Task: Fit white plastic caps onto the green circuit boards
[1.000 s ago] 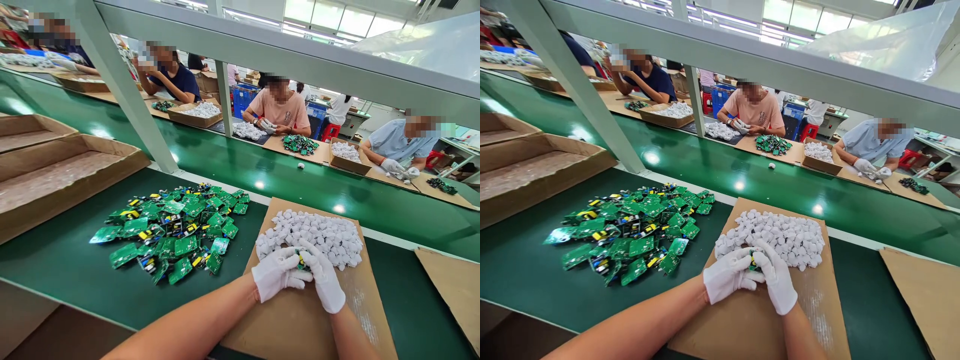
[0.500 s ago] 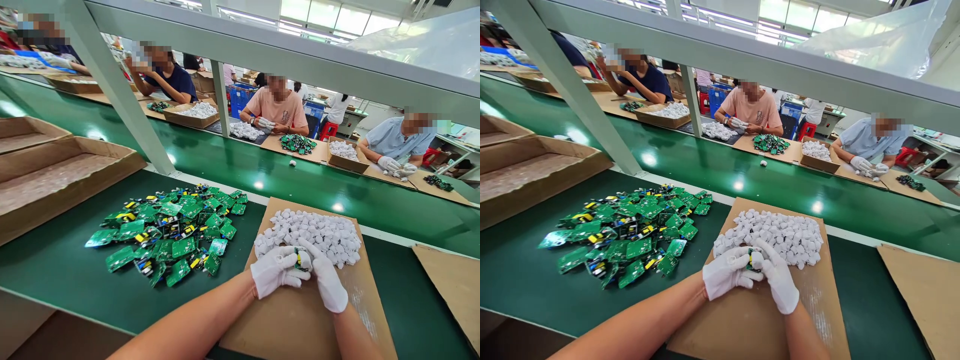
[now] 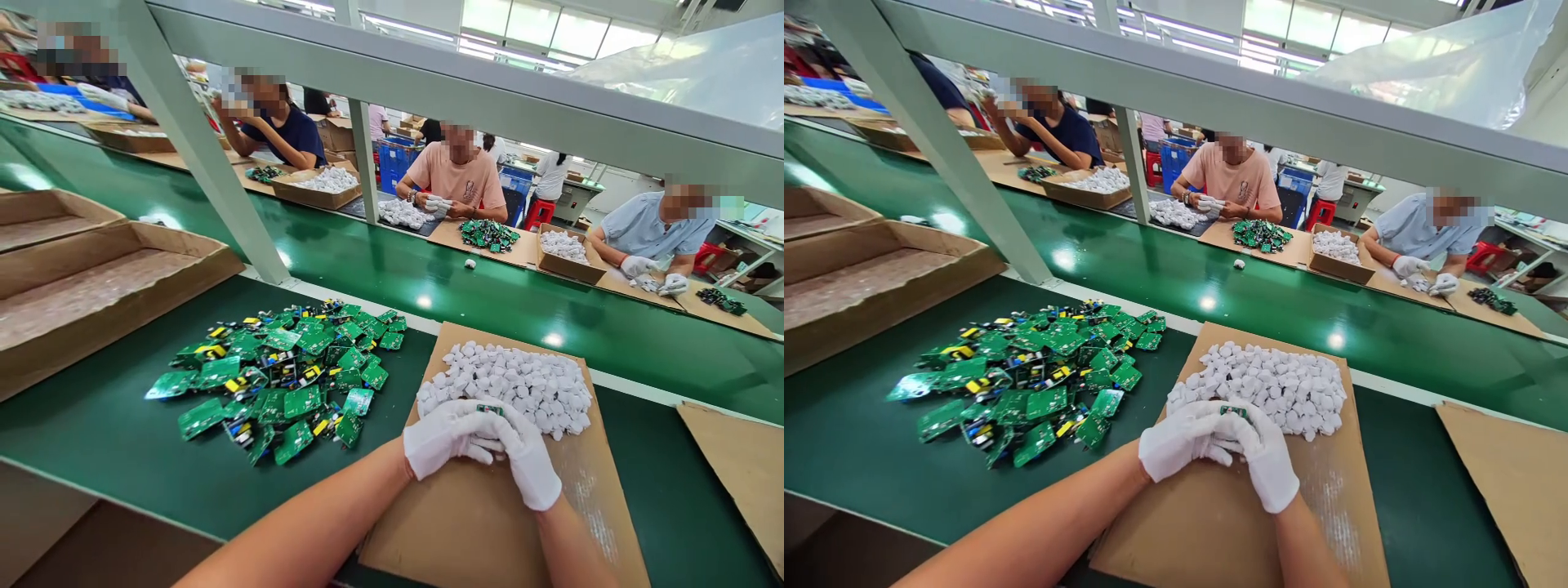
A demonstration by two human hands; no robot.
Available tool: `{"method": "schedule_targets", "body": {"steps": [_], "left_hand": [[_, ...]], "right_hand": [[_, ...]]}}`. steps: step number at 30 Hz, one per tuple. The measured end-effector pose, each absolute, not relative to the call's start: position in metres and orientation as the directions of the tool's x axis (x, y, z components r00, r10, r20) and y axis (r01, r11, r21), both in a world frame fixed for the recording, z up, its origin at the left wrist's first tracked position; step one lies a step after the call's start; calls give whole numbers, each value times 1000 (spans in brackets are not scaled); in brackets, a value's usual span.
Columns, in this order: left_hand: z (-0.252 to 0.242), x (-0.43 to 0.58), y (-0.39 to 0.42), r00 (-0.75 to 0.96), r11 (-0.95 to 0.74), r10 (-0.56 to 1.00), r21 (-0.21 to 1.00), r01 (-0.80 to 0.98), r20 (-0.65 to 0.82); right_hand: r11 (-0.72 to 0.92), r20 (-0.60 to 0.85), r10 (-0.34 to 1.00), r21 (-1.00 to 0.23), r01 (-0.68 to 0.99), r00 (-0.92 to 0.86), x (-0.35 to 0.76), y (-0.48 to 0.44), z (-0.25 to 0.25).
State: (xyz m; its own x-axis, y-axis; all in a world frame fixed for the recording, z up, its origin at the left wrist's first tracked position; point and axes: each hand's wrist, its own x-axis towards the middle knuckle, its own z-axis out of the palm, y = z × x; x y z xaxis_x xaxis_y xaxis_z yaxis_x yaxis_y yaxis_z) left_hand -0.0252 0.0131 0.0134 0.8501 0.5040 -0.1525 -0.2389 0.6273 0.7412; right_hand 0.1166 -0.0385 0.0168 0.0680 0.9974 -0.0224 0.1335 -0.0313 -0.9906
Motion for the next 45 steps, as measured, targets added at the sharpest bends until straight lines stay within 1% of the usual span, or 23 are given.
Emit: {"method": "schedule_targets", "body": {"steps": [3,6,8,11,13,15,17,19,21,24,28,30,32,33,35,38,40,42,43,44,45], "left_hand": [[10,-20,10,770,524,606,829,-194,-202],[7,-16,8,705,491,669,852,-183,-235],[6,-16,8,731,517,647,829,-212,-216],[5,-17,10,821,610,552,741,-281,-143],[5,-18,11,833,622,540,724,-299,-119],[5,-19,11,812,599,572,735,-318,-115],[6,-20,11,790,575,602,750,-327,-117],[8,-20,10,780,545,613,783,-300,-128],[10,-21,10,771,509,620,823,-252,-146],[14,-21,11,782,489,605,844,-221,-146],[17,-21,11,805,407,588,888,-212,-77],[17,-22,12,794,356,605,911,-206,-57],[18,-23,14,786,354,616,911,-210,-58],[19,-24,15,773,365,631,904,-221,-65],[23,-27,18,737,383,669,893,-238,-91],[32,-32,28,665,372,735,899,-232,-132],[37,-34,43,586,300,801,930,-213,-124],[41,-32,70,480,129,875,985,-118,-57],[42,-31,86,442,12,897,1000,-10,-7],[42,-30,104,391,-118,919,980,162,47],[42,-29,122,358,-157,931,958,241,63]], "right_hand": [[-8,7,997,-983,184,80,113,-39,16],[15,29,997,-985,173,77,112,-38,14],[7,23,996,-982,187,85,113,-38,13],[-21,-3,996,-980,199,91,114,-38,15],[2,11,999,-985,174,53,114,-38,17],[22,28,999,-984,179,34,113,-38,17],[17,30,998,-973,232,55,112,-38,16],[16,42,996,-959,283,84,112,-39,14],[8,25,998,-963,270,62,113,-40,13],[-24,-22,1000,-977,211,10,115,-41,12],[-1,20,997,-963,268,75,115,-40,12],[-24,-17,999,-977,214,37,115,-39,11],[-54,-57,998,-995,80,-29,117,-38,9],[-57,-57,998,-998,22,-33,119,-38,8],[-21,-22,999,-999,-33,25,126,-37,8],[47,44,983,-999,-13,178,137,-35,13],[62,63,964,-998,12,257,140,-35,17],[66,82,953,-996,63,290,138,-35,20],[73,100,951,-992,101,292,136,-35,20],[86,126,950,-985,149,286,134,-36,20],[103,158,949,-973,204,273,132,-36,19]]}}
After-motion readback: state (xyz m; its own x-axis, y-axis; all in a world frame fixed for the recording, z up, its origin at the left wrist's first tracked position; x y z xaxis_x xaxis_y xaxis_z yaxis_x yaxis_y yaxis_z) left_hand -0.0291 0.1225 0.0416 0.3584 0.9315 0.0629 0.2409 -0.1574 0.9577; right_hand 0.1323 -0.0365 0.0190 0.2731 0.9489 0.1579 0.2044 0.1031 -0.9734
